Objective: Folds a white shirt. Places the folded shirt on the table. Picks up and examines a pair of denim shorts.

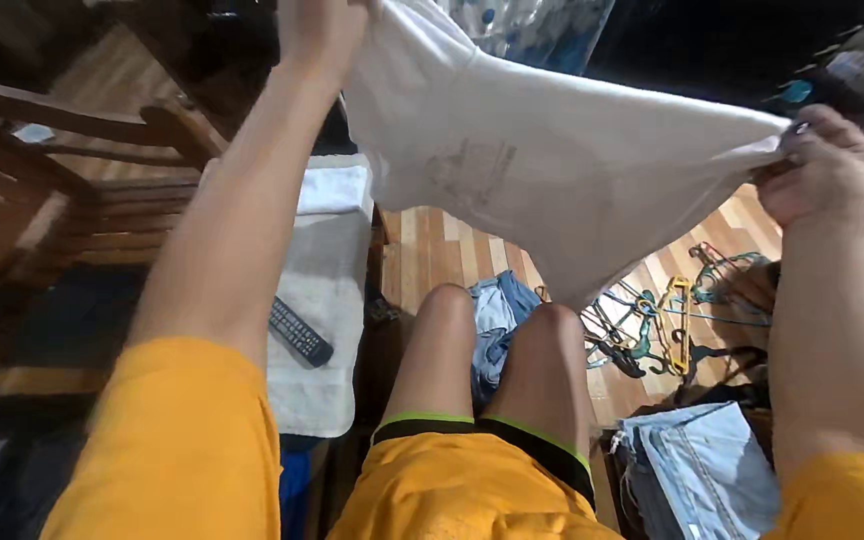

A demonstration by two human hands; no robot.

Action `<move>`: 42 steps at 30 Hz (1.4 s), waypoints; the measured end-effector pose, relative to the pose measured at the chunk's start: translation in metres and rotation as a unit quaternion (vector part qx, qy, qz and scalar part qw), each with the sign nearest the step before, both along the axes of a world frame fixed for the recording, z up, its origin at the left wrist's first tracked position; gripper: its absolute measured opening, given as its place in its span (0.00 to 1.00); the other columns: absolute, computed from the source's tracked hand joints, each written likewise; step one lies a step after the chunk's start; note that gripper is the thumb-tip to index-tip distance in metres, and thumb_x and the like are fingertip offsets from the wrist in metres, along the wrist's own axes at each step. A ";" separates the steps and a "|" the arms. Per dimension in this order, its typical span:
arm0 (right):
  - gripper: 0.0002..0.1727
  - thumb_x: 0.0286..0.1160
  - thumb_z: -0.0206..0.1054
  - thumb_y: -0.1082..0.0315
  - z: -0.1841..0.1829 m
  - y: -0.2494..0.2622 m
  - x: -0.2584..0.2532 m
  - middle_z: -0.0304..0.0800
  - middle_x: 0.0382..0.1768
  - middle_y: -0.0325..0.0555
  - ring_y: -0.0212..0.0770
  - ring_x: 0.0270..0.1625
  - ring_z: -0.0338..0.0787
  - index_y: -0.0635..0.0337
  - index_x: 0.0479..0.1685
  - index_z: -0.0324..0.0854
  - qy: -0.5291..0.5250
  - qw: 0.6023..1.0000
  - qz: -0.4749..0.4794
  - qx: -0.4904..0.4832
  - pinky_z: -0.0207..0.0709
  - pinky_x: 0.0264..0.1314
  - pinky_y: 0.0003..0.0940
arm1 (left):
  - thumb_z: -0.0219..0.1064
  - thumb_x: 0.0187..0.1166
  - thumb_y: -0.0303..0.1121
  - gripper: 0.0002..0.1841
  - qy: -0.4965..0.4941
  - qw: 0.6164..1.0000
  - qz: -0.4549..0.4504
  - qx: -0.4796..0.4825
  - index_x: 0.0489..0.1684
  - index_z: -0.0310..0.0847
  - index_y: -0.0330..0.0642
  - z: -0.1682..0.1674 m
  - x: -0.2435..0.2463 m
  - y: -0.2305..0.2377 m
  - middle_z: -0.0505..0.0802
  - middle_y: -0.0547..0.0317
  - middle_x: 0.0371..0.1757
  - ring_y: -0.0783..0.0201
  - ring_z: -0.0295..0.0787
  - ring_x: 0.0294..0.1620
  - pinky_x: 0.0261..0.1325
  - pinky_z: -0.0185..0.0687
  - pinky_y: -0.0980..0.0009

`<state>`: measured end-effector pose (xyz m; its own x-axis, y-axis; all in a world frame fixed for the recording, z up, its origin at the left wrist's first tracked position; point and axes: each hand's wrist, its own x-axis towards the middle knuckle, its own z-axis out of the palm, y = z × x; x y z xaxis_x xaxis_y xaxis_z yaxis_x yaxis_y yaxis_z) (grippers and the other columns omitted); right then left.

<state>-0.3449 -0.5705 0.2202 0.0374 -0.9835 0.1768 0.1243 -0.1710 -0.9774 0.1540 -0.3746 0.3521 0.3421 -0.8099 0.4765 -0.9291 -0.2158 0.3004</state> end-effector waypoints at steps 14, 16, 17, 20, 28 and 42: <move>0.18 0.82 0.59 0.74 -0.046 -0.007 -0.011 0.87 0.53 0.36 0.35 0.51 0.89 0.53 0.68 0.76 -0.026 0.998 -0.058 0.025 0.85 0.56 0.39 | 0.59 0.83 0.30 0.21 0.021 0.996 0.043 0.080 0.75 0.77 0.39 -0.035 0.013 0.014 0.85 0.33 0.71 0.34 0.79 0.76 0.76 0.68 0.34; 0.18 0.84 0.56 0.75 -0.053 0.007 -0.004 0.86 0.53 0.33 0.31 0.51 0.88 0.53 0.69 0.74 0.014 0.999 -0.044 0.027 0.85 0.56 0.36 | 0.61 0.84 0.34 0.22 0.044 0.993 0.049 0.101 0.73 0.76 0.33 -0.048 0.010 0.018 0.83 0.31 0.71 0.34 0.77 0.76 0.77 0.68 0.34; 0.18 0.84 0.54 0.75 -0.059 0.012 0.000 0.85 0.51 0.33 0.29 0.49 0.87 0.55 0.69 0.74 0.043 0.997 -0.038 0.055 0.85 0.56 0.34 | 0.62 0.84 0.34 0.21 0.043 0.988 0.036 0.144 0.68 0.77 0.28 -0.058 0.009 0.020 0.84 0.26 0.68 0.29 0.78 0.74 0.73 0.68 0.29; 0.20 0.83 0.52 0.79 -0.080 0.011 0.007 0.83 0.49 0.37 0.30 0.44 0.85 0.59 0.71 0.74 0.063 0.987 -0.039 0.143 0.83 0.53 0.33 | 0.61 0.84 0.31 0.17 0.029 0.977 0.039 0.207 0.64 0.79 0.28 -0.080 0.012 0.022 0.85 0.23 0.65 0.24 0.80 0.69 0.64 0.70 0.23; 0.19 0.81 0.55 0.79 -0.065 0.010 0.020 0.87 0.53 0.37 0.34 0.49 0.88 0.57 0.67 0.79 0.025 0.996 -0.003 0.082 0.85 0.55 0.37 | 0.61 0.83 0.30 0.17 0.031 0.970 0.068 0.231 0.64 0.79 0.29 -0.075 0.015 0.023 0.85 0.22 0.64 0.22 0.80 0.69 0.63 0.69 0.21; 0.13 0.72 0.65 0.79 0.008 0.157 0.148 0.88 0.40 0.35 0.29 0.38 0.88 0.56 0.53 0.79 0.030 0.948 0.171 -0.269 0.87 0.41 0.30 | 0.78 0.70 0.24 0.25 0.165 0.815 -0.518 0.199 0.68 0.82 0.32 -0.045 -0.159 -0.010 0.92 0.47 0.58 0.61 0.89 0.57 0.65 0.84 0.63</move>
<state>-0.1974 -0.4133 0.2280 0.3634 -0.6809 0.6359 0.2095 -0.6053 -0.7679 -0.0047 -0.3850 0.3072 -0.5676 -0.8137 0.1252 -0.5572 0.4916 0.6692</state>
